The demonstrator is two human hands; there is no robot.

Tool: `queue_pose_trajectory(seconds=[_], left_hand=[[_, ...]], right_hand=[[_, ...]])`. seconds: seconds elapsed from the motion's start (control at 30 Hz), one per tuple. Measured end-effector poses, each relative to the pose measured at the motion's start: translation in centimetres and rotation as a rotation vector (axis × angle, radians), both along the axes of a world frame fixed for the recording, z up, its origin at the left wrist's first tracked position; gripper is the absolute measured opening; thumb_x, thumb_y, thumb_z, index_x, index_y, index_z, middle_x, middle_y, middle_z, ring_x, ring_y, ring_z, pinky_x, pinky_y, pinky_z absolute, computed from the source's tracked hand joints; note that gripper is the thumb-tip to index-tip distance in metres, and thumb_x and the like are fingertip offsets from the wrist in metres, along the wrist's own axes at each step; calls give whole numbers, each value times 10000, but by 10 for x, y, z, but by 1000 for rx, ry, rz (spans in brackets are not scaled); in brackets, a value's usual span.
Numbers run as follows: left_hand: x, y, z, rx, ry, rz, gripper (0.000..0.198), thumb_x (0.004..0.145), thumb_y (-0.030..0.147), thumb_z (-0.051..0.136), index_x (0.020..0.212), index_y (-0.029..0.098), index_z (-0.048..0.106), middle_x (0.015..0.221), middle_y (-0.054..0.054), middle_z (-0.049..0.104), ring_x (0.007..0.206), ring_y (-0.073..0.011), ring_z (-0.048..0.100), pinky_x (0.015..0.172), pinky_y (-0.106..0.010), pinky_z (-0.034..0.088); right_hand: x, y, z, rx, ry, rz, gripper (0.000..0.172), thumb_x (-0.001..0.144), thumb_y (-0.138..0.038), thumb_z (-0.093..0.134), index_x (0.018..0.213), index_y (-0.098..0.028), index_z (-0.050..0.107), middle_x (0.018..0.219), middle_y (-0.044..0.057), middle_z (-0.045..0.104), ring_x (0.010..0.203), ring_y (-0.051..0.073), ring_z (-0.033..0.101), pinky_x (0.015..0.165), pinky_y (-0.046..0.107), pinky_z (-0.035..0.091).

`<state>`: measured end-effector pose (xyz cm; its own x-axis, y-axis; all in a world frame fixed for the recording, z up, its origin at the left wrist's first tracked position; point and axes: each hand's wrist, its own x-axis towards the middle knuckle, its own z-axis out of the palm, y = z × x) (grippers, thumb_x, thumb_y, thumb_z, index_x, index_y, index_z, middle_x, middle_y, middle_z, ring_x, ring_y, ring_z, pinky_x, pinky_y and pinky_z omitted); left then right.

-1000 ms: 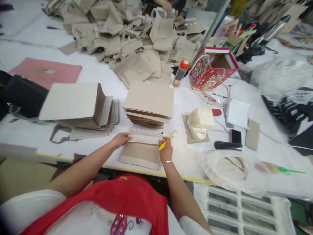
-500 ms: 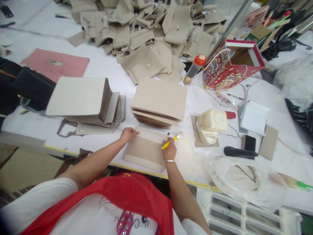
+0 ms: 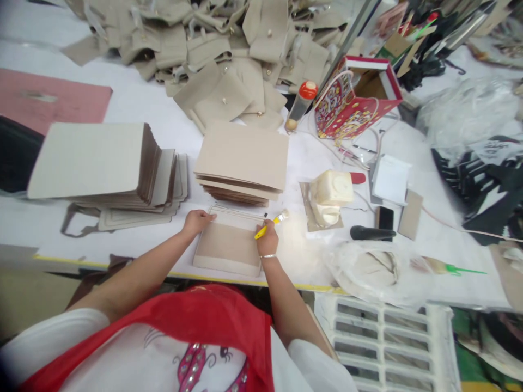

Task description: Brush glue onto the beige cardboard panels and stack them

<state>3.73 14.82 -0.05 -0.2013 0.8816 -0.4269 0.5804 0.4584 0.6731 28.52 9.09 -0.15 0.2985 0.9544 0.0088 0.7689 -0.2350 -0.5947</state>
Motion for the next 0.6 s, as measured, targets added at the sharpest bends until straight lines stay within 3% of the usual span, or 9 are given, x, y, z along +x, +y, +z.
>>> queue_pose_trajectory(seconds=[0.3, 0.43, 0.53, 0.6], left_hand=[[1, 0, 6, -12, 34, -17, 333, 593, 481, 635, 502, 182, 519, 463, 22, 493, 491, -120, 432, 494, -242, 268], [1, 2, 7, -9, 128, -98, 349, 637, 505, 605, 524, 185, 521, 500, -3, 516, 522, -147, 475, 503, -251, 281], [-7, -8, 22, 37, 289, -154, 329, 697, 500, 565, 617, 181, 557, 601, -40, 565, 622, -185, 534, 549, -263, 338], [-20, -26, 45, 148, 351, -188, 265, 749, 436, 539, 713, 176, 576, 704, -59, 591, 700, -189, 554, 609, -272, 385]], right_hand=[[-2, 1, 1, -9, -52, -3, 306, 802, -370, 425, 1034, -179, 485, 702, 20, 577, 590, 154, 521, 562, 254, 385], [-1, 4, -3, -14, -82, -41, 328, 791, -390, 442, 1038, -177, 484, 695, 21, 573, 577, 156, 511, 549, 256, 370], [5, 0, 4, 7, -115, -120, 380, 776, -423, 462, 1052, -163, 479, 732, 42, 582, 599, 171, 526, 559, 273, 379], [13, -7, 17, 51, -107, -167, 412, 771, -450, 464, 1060, -156, 474, 733, 51, 584, 605, 183, 538, 556, 286, 388]])
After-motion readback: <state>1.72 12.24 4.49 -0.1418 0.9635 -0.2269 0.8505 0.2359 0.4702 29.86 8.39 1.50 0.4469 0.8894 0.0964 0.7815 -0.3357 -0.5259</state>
